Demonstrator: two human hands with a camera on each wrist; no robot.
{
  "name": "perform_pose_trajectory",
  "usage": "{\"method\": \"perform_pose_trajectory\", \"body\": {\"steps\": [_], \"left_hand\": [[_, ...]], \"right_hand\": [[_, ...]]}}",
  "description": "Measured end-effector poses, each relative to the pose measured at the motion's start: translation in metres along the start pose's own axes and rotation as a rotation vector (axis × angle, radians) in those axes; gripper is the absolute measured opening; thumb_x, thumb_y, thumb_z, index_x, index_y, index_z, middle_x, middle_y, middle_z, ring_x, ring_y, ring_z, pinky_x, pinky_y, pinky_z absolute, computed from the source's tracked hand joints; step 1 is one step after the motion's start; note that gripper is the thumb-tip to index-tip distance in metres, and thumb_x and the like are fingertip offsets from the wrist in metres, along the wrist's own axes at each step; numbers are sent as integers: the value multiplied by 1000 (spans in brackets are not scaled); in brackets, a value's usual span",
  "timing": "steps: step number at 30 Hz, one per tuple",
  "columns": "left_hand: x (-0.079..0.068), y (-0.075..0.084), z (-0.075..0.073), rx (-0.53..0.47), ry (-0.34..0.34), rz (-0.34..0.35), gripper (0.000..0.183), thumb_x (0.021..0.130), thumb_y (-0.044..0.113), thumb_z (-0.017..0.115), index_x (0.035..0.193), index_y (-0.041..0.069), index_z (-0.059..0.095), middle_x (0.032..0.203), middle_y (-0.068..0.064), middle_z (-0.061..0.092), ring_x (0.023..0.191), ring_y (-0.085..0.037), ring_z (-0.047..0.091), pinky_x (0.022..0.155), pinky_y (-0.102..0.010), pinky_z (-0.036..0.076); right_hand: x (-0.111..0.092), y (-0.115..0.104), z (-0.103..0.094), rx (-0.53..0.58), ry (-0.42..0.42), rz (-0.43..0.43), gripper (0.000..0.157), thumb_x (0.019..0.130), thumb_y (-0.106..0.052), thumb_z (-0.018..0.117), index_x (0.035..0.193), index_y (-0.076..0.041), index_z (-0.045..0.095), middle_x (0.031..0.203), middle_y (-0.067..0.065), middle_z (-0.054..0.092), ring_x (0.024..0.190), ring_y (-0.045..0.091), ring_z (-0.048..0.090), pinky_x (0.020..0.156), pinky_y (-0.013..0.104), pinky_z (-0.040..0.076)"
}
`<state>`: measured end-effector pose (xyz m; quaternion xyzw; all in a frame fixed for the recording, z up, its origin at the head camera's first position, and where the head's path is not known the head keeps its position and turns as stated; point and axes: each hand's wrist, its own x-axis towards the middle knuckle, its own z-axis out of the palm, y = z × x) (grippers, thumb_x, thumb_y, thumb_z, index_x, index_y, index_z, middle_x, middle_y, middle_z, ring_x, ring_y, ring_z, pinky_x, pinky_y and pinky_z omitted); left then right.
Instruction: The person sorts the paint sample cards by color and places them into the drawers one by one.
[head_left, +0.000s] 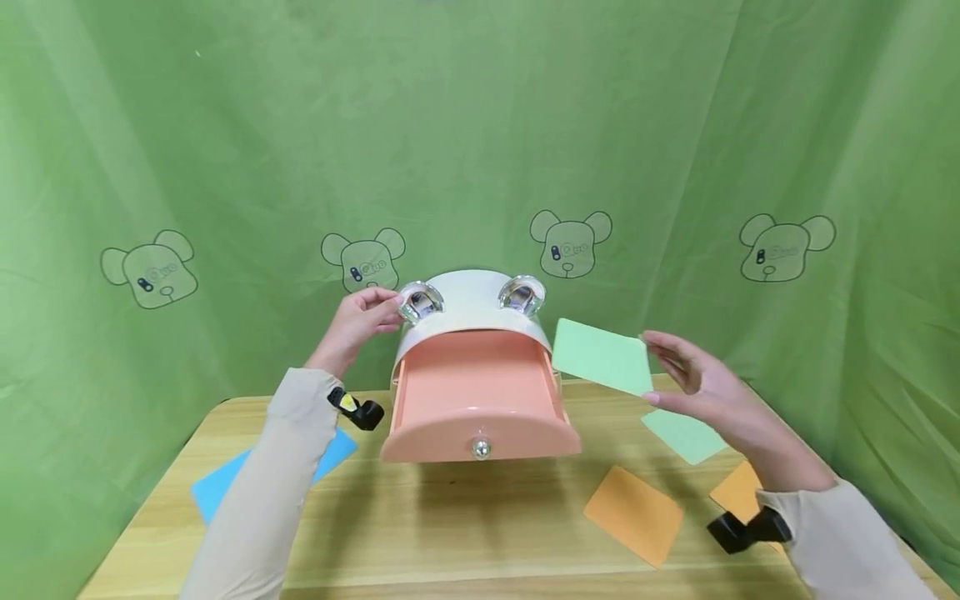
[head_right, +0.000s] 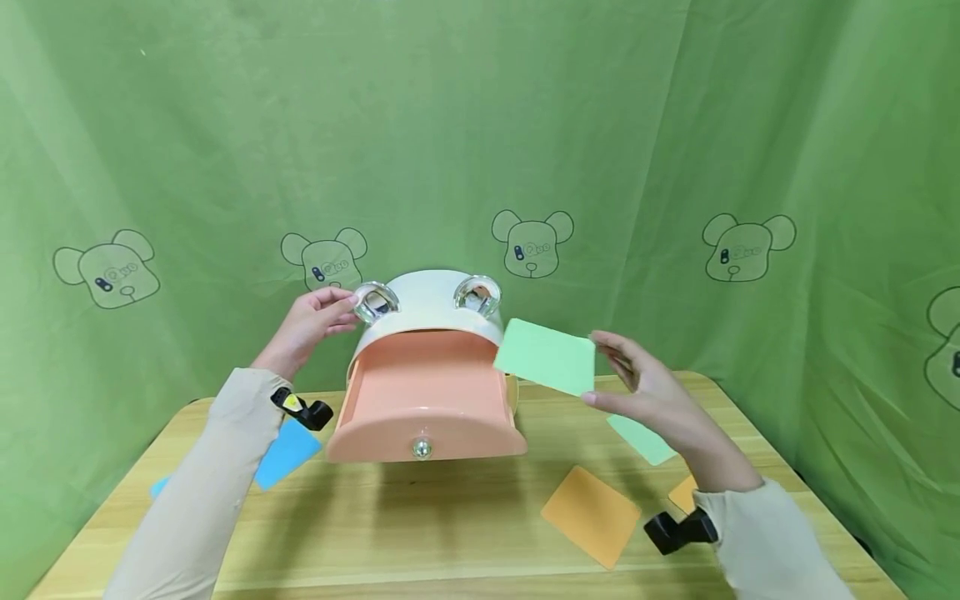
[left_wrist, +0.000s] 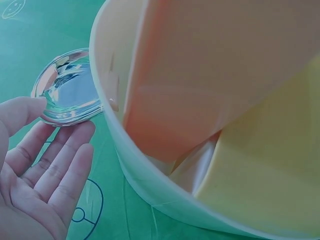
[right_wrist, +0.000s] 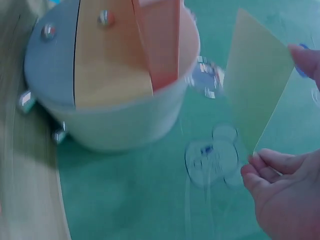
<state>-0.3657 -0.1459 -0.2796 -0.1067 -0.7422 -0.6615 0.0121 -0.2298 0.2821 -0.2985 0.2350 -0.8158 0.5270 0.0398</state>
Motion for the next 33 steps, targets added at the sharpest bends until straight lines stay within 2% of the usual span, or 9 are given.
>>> {"method": "perform_pose_trajectory", "body": {"steps": [6, 9, 13, 16, 18, 22, 27, 29, 33], "left_hand": [[2, -1, -1, 6, -4, 2, 26, 92, 19, 61, 111, 3, 58, 91, 2, 66, 86, -17, 66, 86, -32, 55], [1, -1, 0, 4, -2, 5, 25, 92, 18, 61, 111, 3, 58, 90, 2, 66, 83, -14, 66, 83, -30, 55], [0, 1, 0, -1, -1, 9, 24, 92, 18, 60, 111, 2, 58, 91, 2, 66, 81, -12, 66, 90, -36, 53], [-1, 1, 0, -3, 2, 7, 24, 92, 17, 60, 111, 2, 57, 91, 1, 66, 81, -13, 66, 94, -42, 50], [-1, 1, 0, -3, 4, 4, 24, 92, 17, 60, 111, 2, 57, 91, 0, 66, 82, -14, 66, 94, -42, 50], [-1, 1, 1, 1, 11, 4, 23, 92, 17, 60, 110, 3, 58, 91, 1, 66, 81, -13, 66, 89, -36, 53], [-2, 1, 1, -5, 17, 6, 21, 92, 16, 60, 108, 3, 58, 90, 2, 66, 79, -11, 66, 84, -29, 55], [-2, 0, 1, -7, 15, 5, 21, 92, 16, 60, 109, 3, 58, 90, 2, 66, 82, -14, 66, 84, -30, 55], [-2, 0, 1, 2, 16, 1, 23, 92, 17, 60, 110, 3, 58, 92, 1, 66, 89, -20, 66, 85, -30, 55]], "right_hand": [[24, -15, 29, 58, -83, -44, 75, 84, -2, 64, 145, 4, 20, 152, 24, 18, 140, 39, 15, 100, 2, 27], [36, -18, 44, 41, -107, -43, 77, 83, -7, 68, 145, 2, 23, 152, 21, 21, 141, 39, 15, 111, 15, 24], [50, -19, 63, 36, -124, -34, 80, 81, -13, 72, 145, -2, 25, 152, 18, 23, 141, 37, 18, 115, 43, 16], [57, -17, 74, 35, -117, -18, 82, 79, -16, 75, 145, -4, 27, 152, 16, 25, 140, 36, 21, 116, 48, 16], [60, -16, 80, 15, -108, -18, 84, 78, -17, 76, 145, -4, 28, 151, 16, 27, 139, 36, 23, 116, 47, 17], [61, -14, 85, -32, -101, -34, 84, 78, -19, 76, 145, -3, 28, 150, 16, 29, 138, 36, 26, 115, 48, 19], [53, -10, 77, -37, -80, -38, 78, 82, -18, 74, 145, -5, 30, 151, 14, 29, 139, 35, 25, 115, 47, 19], [45, -6, 68, -42, -48, -21, 75, 83, -18, 72, 145, -6, 31, 151, 14, 29, 139, 35, 24, 114, 42, 21], [27, 7, 47, -58, 18, 22, 69, 87, -17, 68, 145, -5, 32, 151, 16, 29, 139, 36, 24, 108, 16, 28]]}}
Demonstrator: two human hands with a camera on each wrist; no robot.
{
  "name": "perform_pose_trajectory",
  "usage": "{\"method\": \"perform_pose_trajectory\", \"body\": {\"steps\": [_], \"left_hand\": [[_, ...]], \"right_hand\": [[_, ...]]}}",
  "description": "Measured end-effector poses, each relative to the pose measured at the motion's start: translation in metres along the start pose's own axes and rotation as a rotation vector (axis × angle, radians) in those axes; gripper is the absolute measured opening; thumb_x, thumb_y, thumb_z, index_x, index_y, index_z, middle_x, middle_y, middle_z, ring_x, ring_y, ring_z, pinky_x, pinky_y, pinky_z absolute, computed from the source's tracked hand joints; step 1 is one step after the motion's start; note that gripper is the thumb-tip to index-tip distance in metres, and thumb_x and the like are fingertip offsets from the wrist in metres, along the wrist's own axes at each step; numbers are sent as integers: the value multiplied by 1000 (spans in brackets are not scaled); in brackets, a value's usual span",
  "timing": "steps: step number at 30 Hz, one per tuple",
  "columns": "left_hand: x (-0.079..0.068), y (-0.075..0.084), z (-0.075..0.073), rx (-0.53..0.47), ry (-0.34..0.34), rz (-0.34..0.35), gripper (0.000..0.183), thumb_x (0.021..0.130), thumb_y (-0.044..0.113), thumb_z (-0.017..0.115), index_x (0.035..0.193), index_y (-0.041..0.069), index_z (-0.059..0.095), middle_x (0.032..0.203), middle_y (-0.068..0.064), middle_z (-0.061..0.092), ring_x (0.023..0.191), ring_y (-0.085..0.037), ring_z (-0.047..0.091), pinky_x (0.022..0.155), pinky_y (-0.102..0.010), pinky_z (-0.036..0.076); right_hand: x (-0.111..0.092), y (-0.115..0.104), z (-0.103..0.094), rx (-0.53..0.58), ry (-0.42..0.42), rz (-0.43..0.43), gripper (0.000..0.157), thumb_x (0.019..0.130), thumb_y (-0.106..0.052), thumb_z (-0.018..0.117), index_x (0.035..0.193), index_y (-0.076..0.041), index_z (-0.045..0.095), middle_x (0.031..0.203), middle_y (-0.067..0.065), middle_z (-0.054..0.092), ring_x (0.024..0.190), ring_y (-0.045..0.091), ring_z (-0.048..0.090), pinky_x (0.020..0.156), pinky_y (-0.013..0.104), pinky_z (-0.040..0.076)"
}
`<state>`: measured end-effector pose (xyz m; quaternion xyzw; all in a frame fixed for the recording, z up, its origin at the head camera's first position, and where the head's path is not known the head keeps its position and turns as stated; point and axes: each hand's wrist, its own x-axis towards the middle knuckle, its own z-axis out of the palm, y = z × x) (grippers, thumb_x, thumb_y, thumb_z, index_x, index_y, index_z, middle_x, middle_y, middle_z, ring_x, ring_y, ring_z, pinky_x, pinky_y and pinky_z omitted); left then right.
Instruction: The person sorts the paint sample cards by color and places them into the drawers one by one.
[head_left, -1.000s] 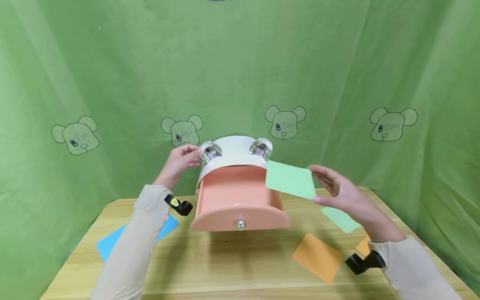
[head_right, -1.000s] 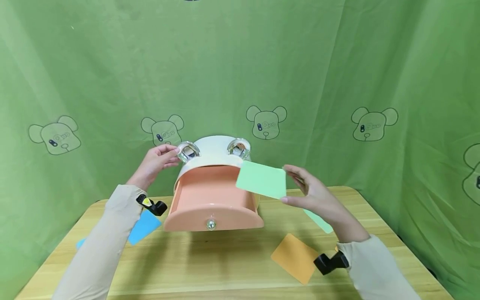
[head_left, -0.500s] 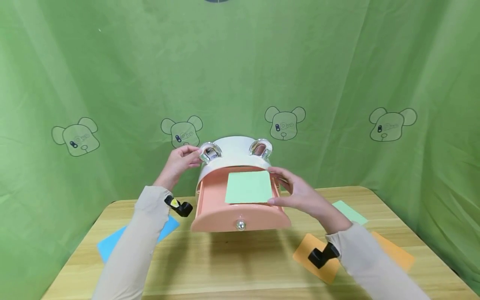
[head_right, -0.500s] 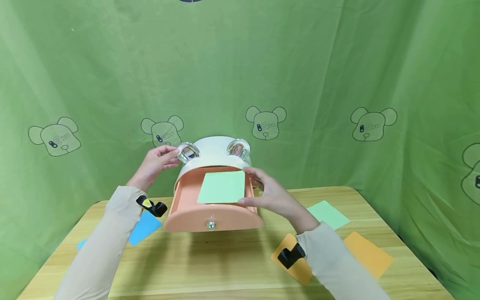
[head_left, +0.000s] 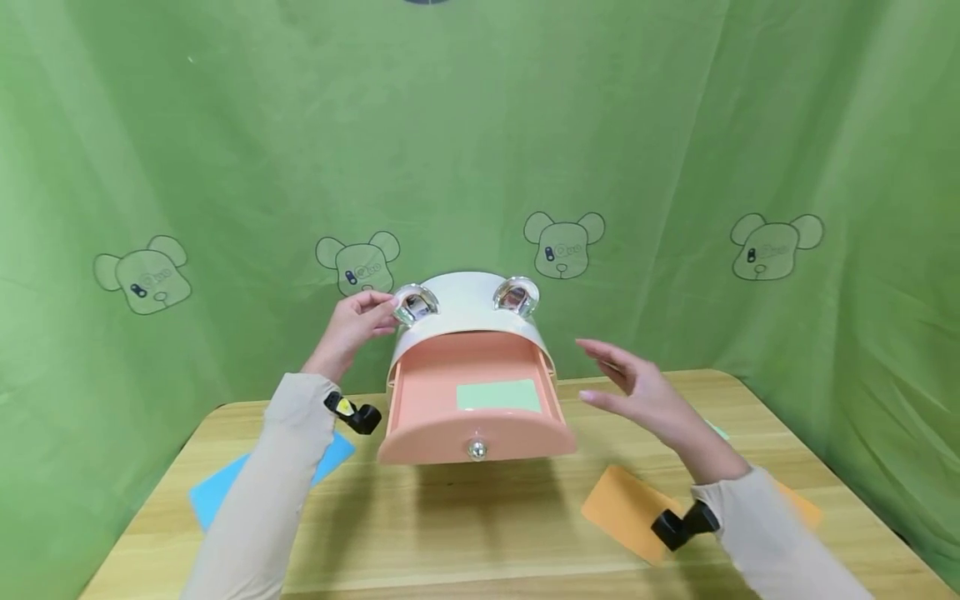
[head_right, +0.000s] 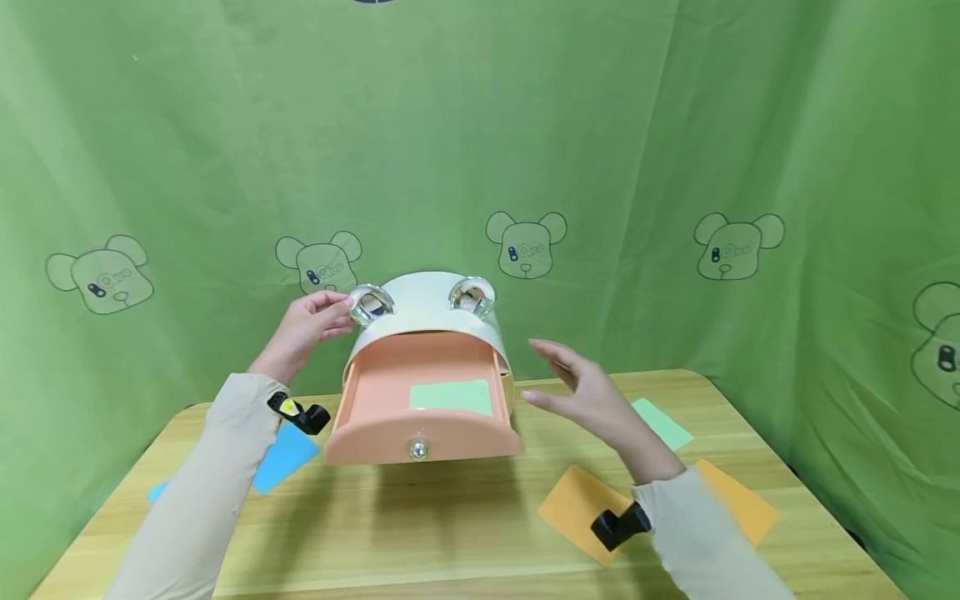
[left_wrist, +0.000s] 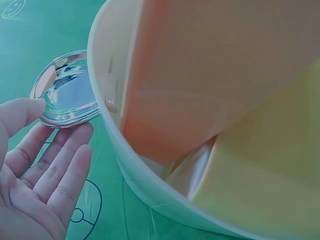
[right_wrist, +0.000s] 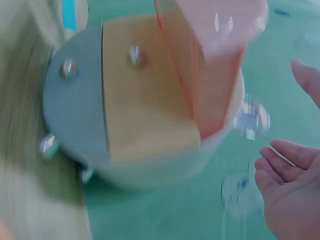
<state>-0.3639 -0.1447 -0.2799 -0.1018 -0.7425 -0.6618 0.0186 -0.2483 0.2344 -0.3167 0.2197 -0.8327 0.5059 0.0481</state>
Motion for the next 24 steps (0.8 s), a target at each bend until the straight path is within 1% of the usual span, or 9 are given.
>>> {"method": "perform_pose_trajectory", "body": {"steps": [3, 5, 7, 9, 10, 12, 14, 18, 24], "left_hand": [[0, 0, -1, 1, 3, -6, 24, 92, 17, 61, 111, 2, 58, 92, 1, 66, 91, -21, 66, 85, -30, 55], [0, 0, -2, -1, -2, -10, 25, 92, 17, 61, 112, 2, 57, 92, 1, 66, 92, -21, 66, 85, -29, 54], [1, -1, -2, -4, -4, -13, 26, 92, 17, 61, 112, 2, 57, 92, 2, 66, 93, -23, 65, 84, -28, 55], [1, 0, -1, -9, -5, -14, 25, 92, 17, 61, 111, 2, 58, 92, 2, 66, 95, -24, 65, 83, -27, 55], [1, 0, -1, -10, -3, -14, 25, 92, 17, 61, 111, 3, 58, 92, 2, 66, 95, -25, 65, 82, -26, 55], [1, 0, -1, -9, 3, -12, 24, 92, 17, 61, 111, 3, 58, 91, 2, 66, 94, -24, 65, 81, -25, 55], [0, 1, -1, -6, 8, -11, 24, 92, 16, 61, 111, 3, 58, 91, 2, 66, 93, -24, 66, 80, -24, 56], [1, 0, -1, -1, 12, -8, 26, 92, 17, 61, 112, 2, 58, 90, 2, 66, 92, -24, 66, 80, -25, 56], [2, -2, -1, -11, 10, 2, 25, 91, 18, 63, 110, 3, 58, 90, 2, 66, 88, -21, 66, 81, -25, 56]], "right_hand": [[-13, 18, -16, -28, 38, 37, 67, 89, -18, 66, 144, -2, 31, 149, 19, 31, 137, 39, 26, 98, 2, 29], [-23, 33, -28, -61, 69, 84, 67, 91, -20, 64, 145, -1, 29, 148, 22, 31, 136, 41, 27, 94, 0, 31], [-32, 51, -39, -107, 108, 152, 68, 92, -25, 62, 145, 0, 27, 147, 24, 31, 134, 43, 30, 97, 7, 37], [-40, 68, -50, -143, 147, 222, 70, 93, -29, 60, 146, 2, 25, 147, 28, 29, 132, 46, 30, 105, 24, 39], [-45, 77, -55, -160, 165, 256, 72, 94, -32, 59, 146, 3, 24, 146, 29, 28, 131, 48, 29, 107, 34, 38], [-52, 94, -62, -190, 196, 316, 76, 94, -36, 58, 145, 5, 21, 146, 32, 26, 130, 52, 27, 106, 54, 32], [-60, 110, -67, -208, 207, 366, 81, 93, -40, 57, 145, 8, 18, 146, 35, 22, 129, 56, 23, 103, 64, 27], [-73, 134, -74, -244, 180, 468, 93, 91, -48, 56, 145, 11, 8, 146, 37, 15, 128, 59, 17, 101, 69, 24], [-83, 157, -81, -235, 159, 595, 106, 88, -55, 57, 144, 9, -6, 146, 40, 2, 128, 61, 10, 99, 73, 21]]}}
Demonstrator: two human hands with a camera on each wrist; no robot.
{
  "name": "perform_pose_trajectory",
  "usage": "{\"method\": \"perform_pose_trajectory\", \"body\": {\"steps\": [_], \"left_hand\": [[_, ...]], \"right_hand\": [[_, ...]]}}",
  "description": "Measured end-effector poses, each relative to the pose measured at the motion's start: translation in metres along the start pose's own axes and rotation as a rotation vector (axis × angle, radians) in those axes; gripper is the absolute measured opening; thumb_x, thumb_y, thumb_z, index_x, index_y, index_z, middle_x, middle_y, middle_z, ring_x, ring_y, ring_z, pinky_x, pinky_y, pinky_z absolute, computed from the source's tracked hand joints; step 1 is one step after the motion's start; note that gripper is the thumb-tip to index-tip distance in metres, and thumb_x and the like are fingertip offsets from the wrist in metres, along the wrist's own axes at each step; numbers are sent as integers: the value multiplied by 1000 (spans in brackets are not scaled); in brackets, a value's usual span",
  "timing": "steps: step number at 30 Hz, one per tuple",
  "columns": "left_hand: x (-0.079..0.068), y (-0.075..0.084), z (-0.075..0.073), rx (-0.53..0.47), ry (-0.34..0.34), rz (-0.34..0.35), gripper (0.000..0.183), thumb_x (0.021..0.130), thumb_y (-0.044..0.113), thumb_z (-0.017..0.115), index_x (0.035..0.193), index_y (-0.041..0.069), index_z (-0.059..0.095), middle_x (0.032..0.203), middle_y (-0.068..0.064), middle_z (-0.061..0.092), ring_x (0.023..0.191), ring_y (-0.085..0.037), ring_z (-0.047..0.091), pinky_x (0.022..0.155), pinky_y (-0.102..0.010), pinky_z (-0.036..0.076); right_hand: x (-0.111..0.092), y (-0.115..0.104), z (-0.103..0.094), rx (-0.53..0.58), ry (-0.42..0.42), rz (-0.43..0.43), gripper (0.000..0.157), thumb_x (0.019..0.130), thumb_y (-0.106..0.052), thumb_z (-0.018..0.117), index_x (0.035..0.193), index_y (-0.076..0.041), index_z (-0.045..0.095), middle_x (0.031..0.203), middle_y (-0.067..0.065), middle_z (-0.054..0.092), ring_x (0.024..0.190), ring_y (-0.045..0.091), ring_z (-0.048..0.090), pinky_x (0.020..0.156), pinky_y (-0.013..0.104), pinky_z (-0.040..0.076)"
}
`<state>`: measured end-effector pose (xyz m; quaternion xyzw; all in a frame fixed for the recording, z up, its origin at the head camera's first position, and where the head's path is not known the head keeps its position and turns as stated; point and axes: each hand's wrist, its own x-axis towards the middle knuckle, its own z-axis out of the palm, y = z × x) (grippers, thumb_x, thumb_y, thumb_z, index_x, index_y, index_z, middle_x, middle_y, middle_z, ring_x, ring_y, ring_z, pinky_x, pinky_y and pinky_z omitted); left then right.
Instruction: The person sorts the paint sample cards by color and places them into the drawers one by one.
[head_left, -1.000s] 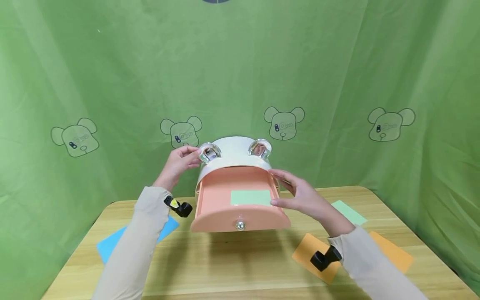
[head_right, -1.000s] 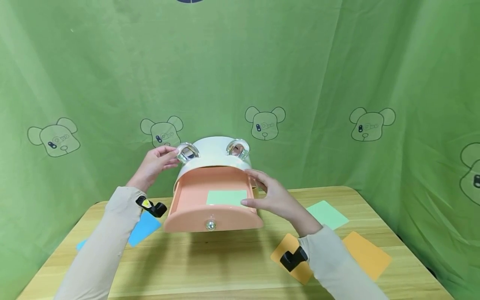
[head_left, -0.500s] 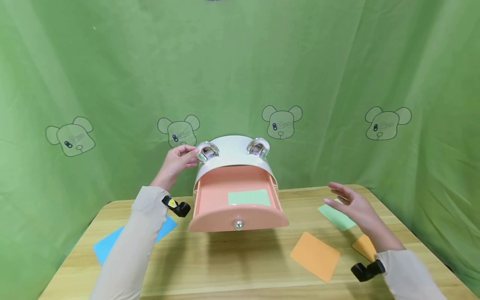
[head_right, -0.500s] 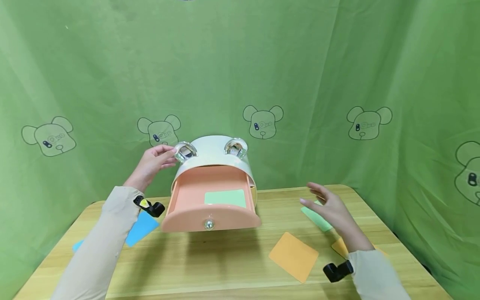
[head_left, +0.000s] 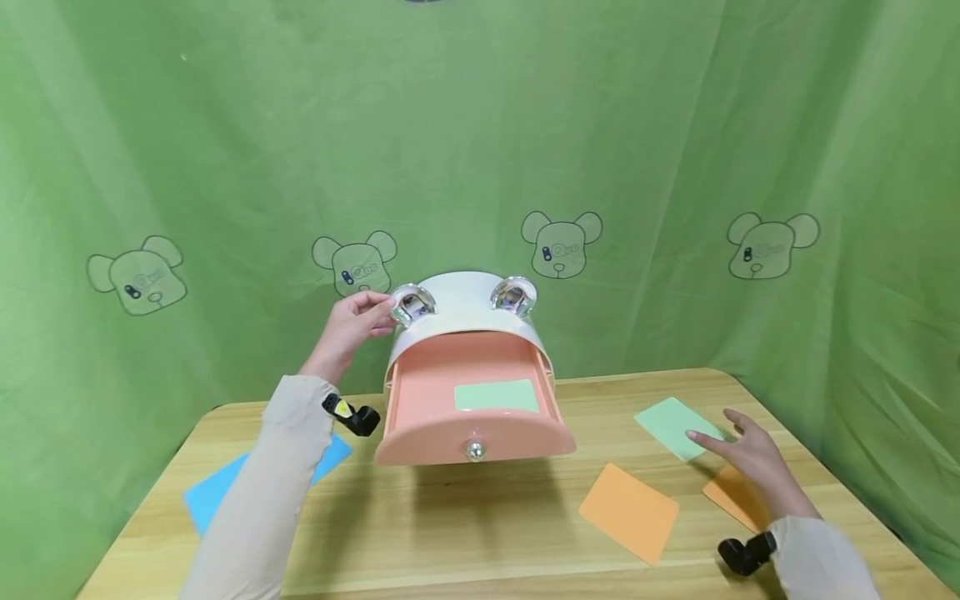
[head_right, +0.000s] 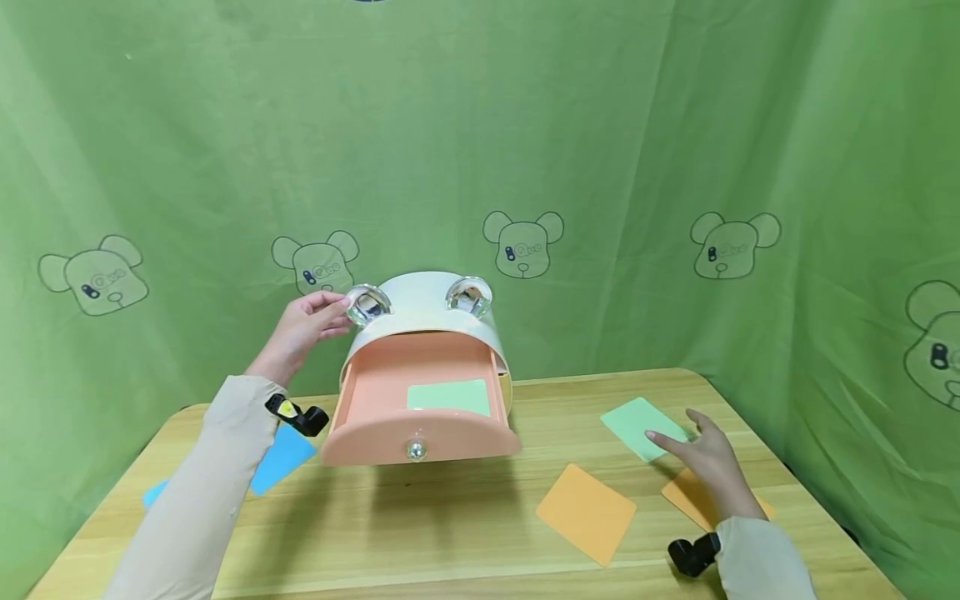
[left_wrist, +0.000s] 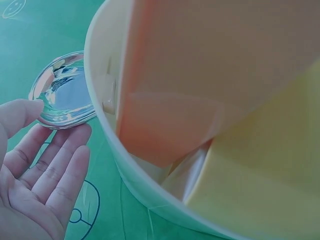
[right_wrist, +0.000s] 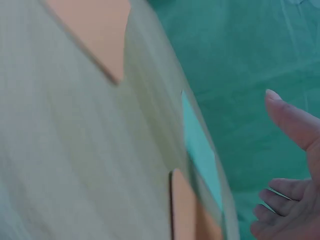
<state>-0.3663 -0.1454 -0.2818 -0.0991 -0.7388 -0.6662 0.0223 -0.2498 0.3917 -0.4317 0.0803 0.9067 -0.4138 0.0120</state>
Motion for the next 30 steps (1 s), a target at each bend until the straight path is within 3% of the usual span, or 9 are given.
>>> {"method": "perform_pose_trajectory", "body": {"steps": [5, 9, 17, 25, 30], "left_hand": [[0, -2, -1, -7, 2, 3, 23, 90, 20, 64, 107, 5, 59, 89, 3, 67, 85, -18, 66, 83, -28, 55], [0, -2, 0, -4, -5, -1, 25, 90, 20, 64, 110, 5, 59, 91, 3, 67, 86, -17, 66, 84, -29, 55], [0, -1, 0, -10, 3, 2, 24, 91, 19, 63, 110, 4, 58, 90, 3, 67, 85, -18, 66, 79, -24, 56], [0, -2, 0, -8, 11, -14, 25, 91, 19, 63, 110, 3, 58, 90, 3, 67, 89, -21, 66, 80, -24, 55], [1, -2, 0, -15, 10, -13, 24, 91, 19, 63, 109, 4, 58, 91, 2, 66, 92, -23, 65, 82, -25, 55]], "right_hand": [[6, 13, 6, 114, -62, 45, 110, 86, -51, 62, 144, 3, -15, 147, 36, -11, 131, 59, -1, 102, 73, 14], [9, 24, 13, 154, -36, 42, 113, 84, -47, 66, 144, 1, -17, 147, 35, -15, 132, 57, -6, 103, 72, 11], [11, 28, 19, 63, 7, 9, 116, 81, -44, 71, 145, 4, -13, 145, 40, -6, 130, 60, 2, 102, 72, 15], [16, 33, 23, -121, 75, -13, 118, 78, -48, 73, 141, 16, -3, 140, 47, 10, 124, 63, 16, 99, 70, 26], [17, 32, 22, -139, 89, 0, 118, 78, -49, 72, 140, 18, -2, 138, 48, 11, 122, 64, 15, 97, 71, 26]]}}
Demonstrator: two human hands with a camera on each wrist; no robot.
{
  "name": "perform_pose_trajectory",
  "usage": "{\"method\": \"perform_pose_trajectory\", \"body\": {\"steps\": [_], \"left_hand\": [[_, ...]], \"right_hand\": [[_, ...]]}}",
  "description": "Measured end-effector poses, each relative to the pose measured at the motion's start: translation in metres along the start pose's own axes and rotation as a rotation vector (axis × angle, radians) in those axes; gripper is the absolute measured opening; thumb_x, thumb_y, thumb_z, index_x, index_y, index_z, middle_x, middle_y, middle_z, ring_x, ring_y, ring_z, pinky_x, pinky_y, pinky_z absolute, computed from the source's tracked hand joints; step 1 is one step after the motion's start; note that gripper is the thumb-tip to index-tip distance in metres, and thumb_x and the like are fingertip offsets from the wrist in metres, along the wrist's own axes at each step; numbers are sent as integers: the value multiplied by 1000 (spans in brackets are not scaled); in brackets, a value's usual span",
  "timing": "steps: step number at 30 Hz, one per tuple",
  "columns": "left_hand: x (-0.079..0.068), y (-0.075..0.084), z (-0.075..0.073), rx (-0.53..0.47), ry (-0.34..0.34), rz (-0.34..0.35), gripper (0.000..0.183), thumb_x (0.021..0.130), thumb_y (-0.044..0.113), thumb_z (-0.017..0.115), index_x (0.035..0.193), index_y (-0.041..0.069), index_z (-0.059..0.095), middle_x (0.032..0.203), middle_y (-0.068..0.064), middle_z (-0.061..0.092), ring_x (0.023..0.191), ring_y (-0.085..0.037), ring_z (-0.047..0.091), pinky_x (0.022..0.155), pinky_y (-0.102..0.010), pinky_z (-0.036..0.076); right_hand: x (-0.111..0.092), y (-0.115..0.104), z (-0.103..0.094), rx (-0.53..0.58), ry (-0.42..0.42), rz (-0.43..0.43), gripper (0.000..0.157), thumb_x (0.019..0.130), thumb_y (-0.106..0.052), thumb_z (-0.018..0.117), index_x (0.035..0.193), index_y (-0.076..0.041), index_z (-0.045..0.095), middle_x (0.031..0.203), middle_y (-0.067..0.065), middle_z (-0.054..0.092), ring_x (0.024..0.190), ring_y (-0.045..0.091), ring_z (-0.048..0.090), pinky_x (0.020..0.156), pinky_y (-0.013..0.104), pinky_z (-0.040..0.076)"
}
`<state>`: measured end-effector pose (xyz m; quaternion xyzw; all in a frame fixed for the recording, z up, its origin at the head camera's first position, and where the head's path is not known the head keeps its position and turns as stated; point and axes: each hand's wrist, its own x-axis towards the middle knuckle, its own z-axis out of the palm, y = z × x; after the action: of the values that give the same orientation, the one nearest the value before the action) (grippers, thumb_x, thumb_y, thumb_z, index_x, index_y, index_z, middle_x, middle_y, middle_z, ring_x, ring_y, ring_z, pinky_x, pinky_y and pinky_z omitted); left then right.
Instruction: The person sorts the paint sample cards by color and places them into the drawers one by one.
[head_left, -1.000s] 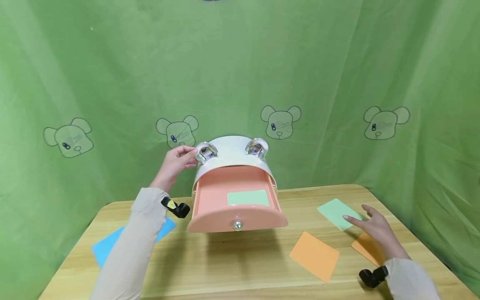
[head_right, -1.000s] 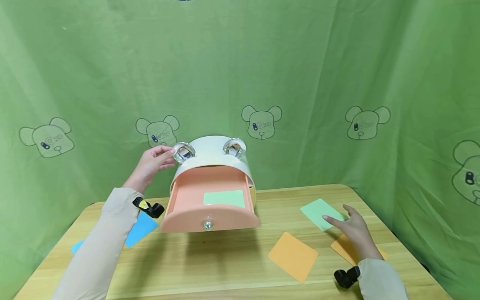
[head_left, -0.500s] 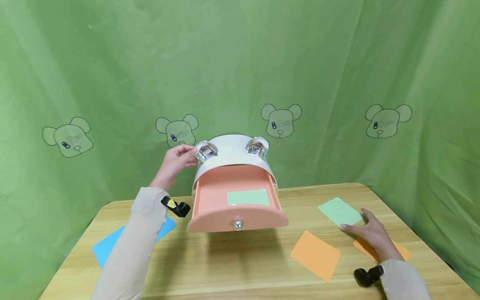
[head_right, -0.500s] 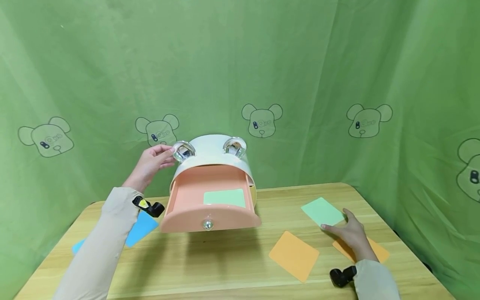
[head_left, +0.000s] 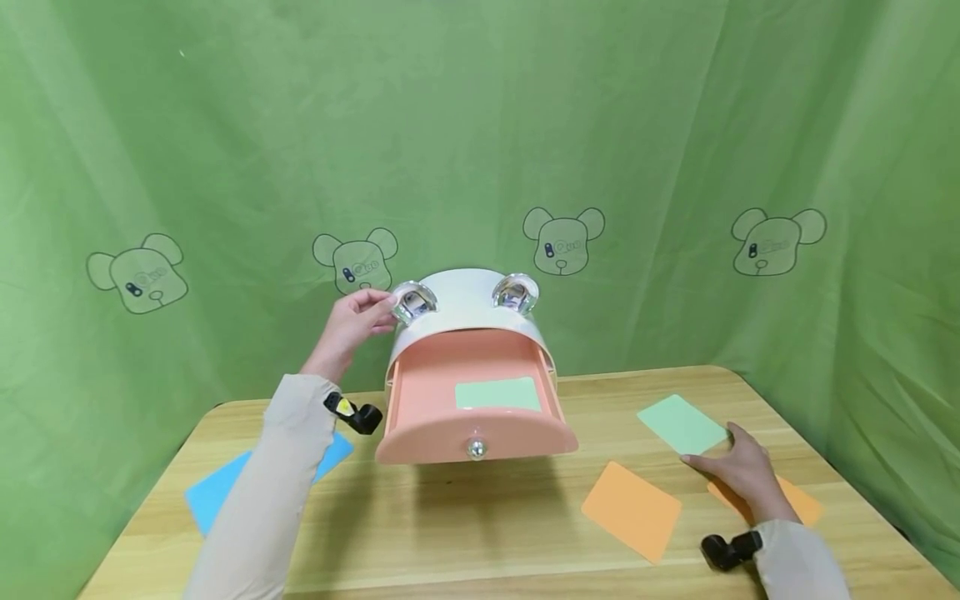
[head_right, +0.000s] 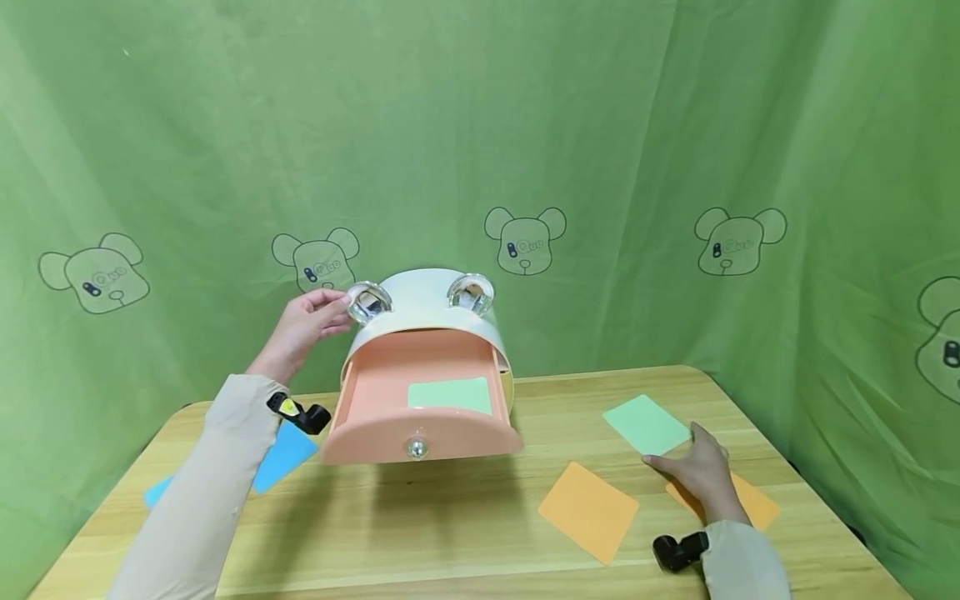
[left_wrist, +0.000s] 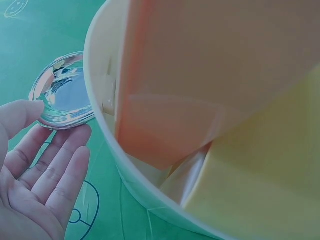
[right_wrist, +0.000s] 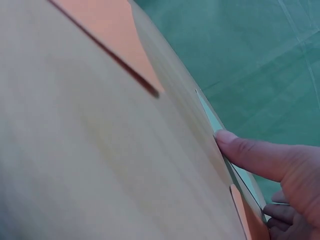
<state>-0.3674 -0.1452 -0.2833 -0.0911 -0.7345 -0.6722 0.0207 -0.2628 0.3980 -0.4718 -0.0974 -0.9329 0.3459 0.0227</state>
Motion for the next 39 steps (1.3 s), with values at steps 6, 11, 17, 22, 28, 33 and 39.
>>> {"method": "perform_pose_trajectory", "body": {"steps": [6, 11, 17, 22, 28, 33, 39], "left_hand": [[-1, 0, 1, 10, 4, 10, 23, 92, 19, 62, 109, 4, 58, 89, 4, 66, 88, -20, 66, 84, -29, 55], [-1, 0, 2, 8, 5, 18, 20, 92, 18, 61, 107, 5, 58, 88, 4, 66, 86, -19, 65, 87, -33, 54], [-1, 0, 2, 4, 0, 23, 18, 92, 18, 61, 106, 6, 59, 87, 4, 66, 86, -19, 66, 85, -31, 55], [-2, 1, 3, 3, 7, 20, 18, 92, 17, 61, 105, 6, 59, 88, 4, 66, 86, -19, 66, 85, -31, 55], [-2, 2, 2, 0, 14, 18, 16, 92, 16, 61, 105, 7, 59, 87, 4, 66, 84, -18, 65, 84, -30, 55], [-1, 1, 1, -5, 15, 17, 17, 91, 17, 62, 104, 7, 59, 87, 4, 66, 83, -17, 66, 81, -27, 56], [0, 0, 2, -8, 14, 14, 19, 91, 17, 62, 106, 5, 59, 88, 3, 66, 89, -22, 66, 79, -24, 56]], "right_hand": [[-3, 0, 2, 22, 15, 2, 119, 77, -51, 72, 140, 18, -1, 139, 47, 10, 123, 63, 15, 99, 71, 24], [-3, -2, 1, 21, 25, 4, 117, 78, -49, 72, 140, 18, 0, 139, 46, 11, 124, 63, 16, 99, 70, 25], [-1, -3, 3, 8, 44, 18, 118, 77, -49, 73, 141, 16, -2, 139, 46, 11, 124, 63, 15, 99, 71, 24], [-1, -3, 4, 0, 50, 29, 118, 77, -52, 72, 142, 15, -2, 138, 47, 14, 123, 63, 15, 98, 71, 26], [-1, -5, 4, 6, 59, 16, 116, 78, -51, 71, 142, 16, 1, 137, 47, 16, 122, 63, 17, 96, 72, 28], [0, -4, 3, 12, 50, 1, 117, 77, -52, 72, 141, 17, 2, 138, 45, 17, 122, 62, 17, 96, 71, 28], [4, -2, 1, -38, 42, -51, 115, 75, -51, 73, 139, 20, 9, 136, 44, 23, 114, 58, 23, 89, 67, 34]]}}
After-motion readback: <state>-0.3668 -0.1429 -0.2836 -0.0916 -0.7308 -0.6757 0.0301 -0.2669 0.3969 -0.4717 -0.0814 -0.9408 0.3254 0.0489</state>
